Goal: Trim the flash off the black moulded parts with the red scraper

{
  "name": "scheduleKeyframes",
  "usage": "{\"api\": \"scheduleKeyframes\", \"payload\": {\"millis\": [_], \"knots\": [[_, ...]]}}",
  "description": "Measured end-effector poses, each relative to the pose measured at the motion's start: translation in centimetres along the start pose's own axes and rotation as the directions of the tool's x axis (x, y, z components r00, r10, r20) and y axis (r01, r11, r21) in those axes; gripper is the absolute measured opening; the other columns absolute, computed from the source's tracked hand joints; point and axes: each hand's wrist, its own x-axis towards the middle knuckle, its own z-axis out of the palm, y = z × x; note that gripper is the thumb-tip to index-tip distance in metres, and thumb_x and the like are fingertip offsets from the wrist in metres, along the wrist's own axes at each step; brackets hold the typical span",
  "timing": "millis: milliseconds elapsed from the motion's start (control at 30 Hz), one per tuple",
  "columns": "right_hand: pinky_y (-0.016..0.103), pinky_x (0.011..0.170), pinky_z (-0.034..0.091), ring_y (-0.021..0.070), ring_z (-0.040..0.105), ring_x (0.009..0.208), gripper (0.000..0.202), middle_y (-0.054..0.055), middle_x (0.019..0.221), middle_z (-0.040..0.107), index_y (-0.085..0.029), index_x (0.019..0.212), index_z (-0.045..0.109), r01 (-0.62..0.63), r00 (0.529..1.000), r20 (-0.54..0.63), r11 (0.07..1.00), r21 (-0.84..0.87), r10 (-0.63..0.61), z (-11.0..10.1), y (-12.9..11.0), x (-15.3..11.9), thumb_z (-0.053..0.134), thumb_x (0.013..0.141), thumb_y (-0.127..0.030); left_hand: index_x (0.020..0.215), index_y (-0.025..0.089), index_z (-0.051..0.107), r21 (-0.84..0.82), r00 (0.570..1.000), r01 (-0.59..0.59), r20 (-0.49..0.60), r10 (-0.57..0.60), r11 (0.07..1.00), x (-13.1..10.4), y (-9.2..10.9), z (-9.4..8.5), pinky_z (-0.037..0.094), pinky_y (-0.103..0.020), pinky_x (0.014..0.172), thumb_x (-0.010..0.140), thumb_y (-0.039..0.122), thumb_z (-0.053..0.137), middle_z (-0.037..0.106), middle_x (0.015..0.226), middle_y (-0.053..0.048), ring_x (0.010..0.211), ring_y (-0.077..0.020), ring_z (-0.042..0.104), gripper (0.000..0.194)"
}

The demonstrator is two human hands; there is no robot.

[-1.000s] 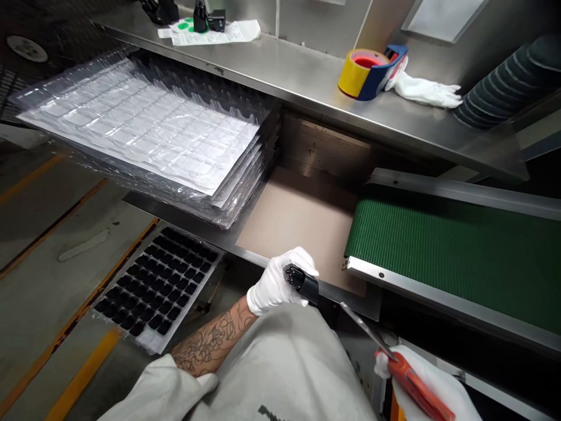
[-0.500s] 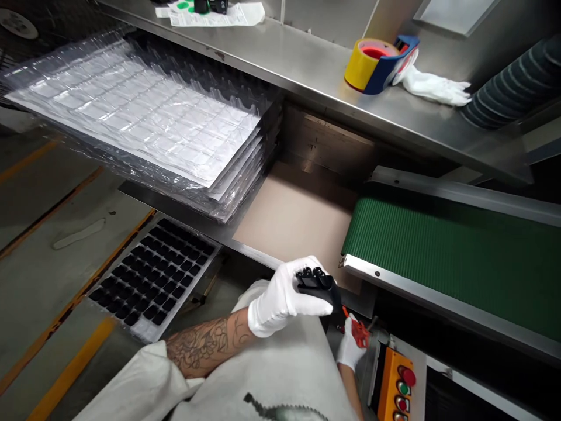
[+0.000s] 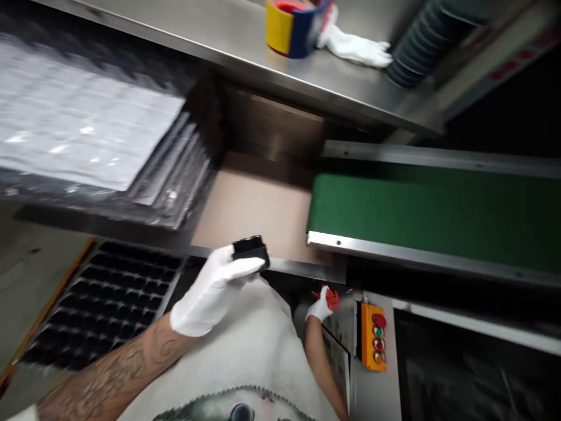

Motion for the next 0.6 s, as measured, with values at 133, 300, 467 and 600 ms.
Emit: {"api": "scheduleKeyframes", "payload": {"millis": [133,300,467,600], "knots": [[0.028,0.079,0.057,0.0126,0.063,0.09,0.037,0.006,0.106,0.064,-0.009,0.113,0.06,-0.054,0.985,-0.157,0.996,0.077,0.065,-2.2,2.0,0.6,0.061,0.091,-0.039,0.064,0.018,0.039,-0.041,1.0,0.019,0.021,-0.018,0.999,1.8,-0.8,0.7,0.022,-0.031,0.059,0.08,0.028,0.068,0.034,0.064,0.003,0.06,-0.0107,0.032,0.034],[0.029,0.083,0.057,0.0111,0.065,0.092,0.031,0.006,0.108,0.066,-0.01,0.11,0.063,-0.064,0.992,-0.1,0.991,0.121,0.076,-1.2,3.7,2.4,0.065,0.089,-0.032,0.064,0.017,0.04,-0.037,0.997,0.05,0.058,-0.047,0.998,1.9,-1.2,3.2,0.017,-0.03,0.057,0.074,0.027,0.074,0.034,0.062,0.005,0.058,-0.0085,0.027,0.037],[0.029,0.082,0.056,0.0112,0.063,0.091,0.032,0.006,0.107,0.065,-0.01,0.112,0.06,-0.117,0.99,-0.062,0.988,0.102,0.123,2.5,4.6,4.3,0.06,0.092,-0.036,0.069,0.015,0.05,-0.027,0.989,0.055,0.136,-0.051,0.998,0.3,-0.6,4.3,0.025,-0.028,0.061,0.075,0.028,0.075,0.043,0.067,0.003,0.063,-0.0094,0.036,0.028],[0.028,0.079,0.055,0.0106,0.062,0.087,0.034,0.005,0.1,0.064,-0.01,0.109,0.061,-0.144,0.982,0.139,0.984,0.101,0.129,3.3,4.0,4.0,0.056,0.094,-0.04,0.079,0.013,0.059,-0.091,0.979,0.088,0.194,-0.069,0.992,-1.2,-0.1,4.0,0.031,-0.029,0.064,0.074,0.027,0.075,0.05,0.074,0.0,0.068,-0.011,0.043,0.022]]}}
